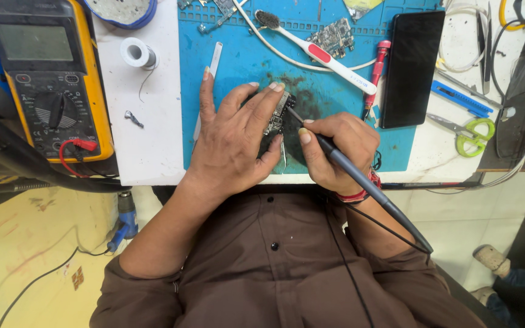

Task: The person uses a soldering iron to apply heat to multiple points on a small circuit board placed on a blue mat. They hold the board steady with the left hand while manipulating the soldering iron with the right hand, moving across different components on the board.

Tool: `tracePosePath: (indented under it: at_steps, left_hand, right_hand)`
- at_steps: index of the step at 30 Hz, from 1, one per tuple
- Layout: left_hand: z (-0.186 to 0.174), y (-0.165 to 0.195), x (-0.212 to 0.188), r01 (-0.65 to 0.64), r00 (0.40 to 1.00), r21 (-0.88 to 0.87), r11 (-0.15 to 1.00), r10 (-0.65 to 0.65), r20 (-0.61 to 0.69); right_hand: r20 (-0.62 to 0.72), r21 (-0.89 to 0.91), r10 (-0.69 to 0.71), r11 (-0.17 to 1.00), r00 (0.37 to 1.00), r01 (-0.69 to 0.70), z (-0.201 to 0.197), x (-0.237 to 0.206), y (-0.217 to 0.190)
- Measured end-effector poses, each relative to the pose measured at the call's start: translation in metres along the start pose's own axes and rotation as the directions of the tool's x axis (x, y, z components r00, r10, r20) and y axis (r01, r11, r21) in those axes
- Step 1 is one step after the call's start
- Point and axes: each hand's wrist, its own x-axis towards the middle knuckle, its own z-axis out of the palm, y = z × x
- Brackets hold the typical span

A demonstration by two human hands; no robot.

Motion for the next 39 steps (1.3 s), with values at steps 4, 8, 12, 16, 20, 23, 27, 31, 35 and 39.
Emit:
tracePosePath:
  at_steps: [4, 8, 12, 16, 20, 23, 27, 31, 35, 39]
  left_hand:
    - [-0.002, 0.0, -0.001, 0.001, 1.0, -0.004, 1.0, -0.001, 0.001]
    - [-0.001, 0.001, 0.0, -0.002, 1.0, -0.002, 1.0, 0.002, -0.006]
    - [-0.001, 0.003, 0.0, 0.008, 1.0, -0.016, 1.0, -0.008, -0.002]
    - [-0.001, 0.003, 0.0, 0.008, 1.0, -0.02, 1.0, -0.008, -0.004]
    - [0.001, 0.004, 0.0, 0.001, 1.0, -0.026, 1.0, -0.001, -0.007]
    - [0.002, 0.004, -0.002, 0.015, 1.0, -0.031, 0.999, -0.015, 0.009]
    - [0.002, 0.005, -0.002, 0.003, 1.0, -0.027, 1.0, -0.003, 0.001]
    - [0.003, 0.004, -0.002, 0.006, 1.0, -0.027, 1.0, -0.005, 0.002]
    - [0.005, 0.004, -0.004, 0.01, 1.0, -0.024, 1.0, -0.01, 0.007]
    - [0.007, 0.003, -0.005, 0.009, 1.0, -0.02, 1.0, -0.009, 0.003]
  right_hand:
    - [0.007, 0.01, -0.006, 1.0, 1.0, 0.006, 0.0, 0.0, -0.001]
    - [-0.007, 0.003, -0.005, 1.0, 1.0, 0.005, 0.0, 0.001, 0.0]
    - [0.0, 0.009, 0.007, 1.0, 1.0, -0.007, -0.001, -0.001, -0.002]
    - [-0.018, -0.012, -0.004, 1.0, 1.0, 0.004, 0.0, -0.001, -0.002]
    - [0.0, -0.001, 0.013, 1.0, 1.0, -0.013, -0.001, -0.003, 0.0]
    - [-0.003, 0.002, 0.005, 1.0, 1.0, -0.005, -0.002, -0.007, -0.001]
    - [-0.011, 0.008, 0.008, 1.0, 1.0, -0.008, -0.001, -0.007, 0.0]
    - [0.012, -0.006, 0.025, 1.0, 1.0, -0.025, -0.002, -0.008, -0.001]
    - [-0.005, 0.002, 0.012, 1.0, 1.0, -0.012, 0.0, -0.008, 0.001]
    - [-0.006, -0.001, 0.014, 1.0, 1.0, -0.014, 0.0, -0.009, 0.002]
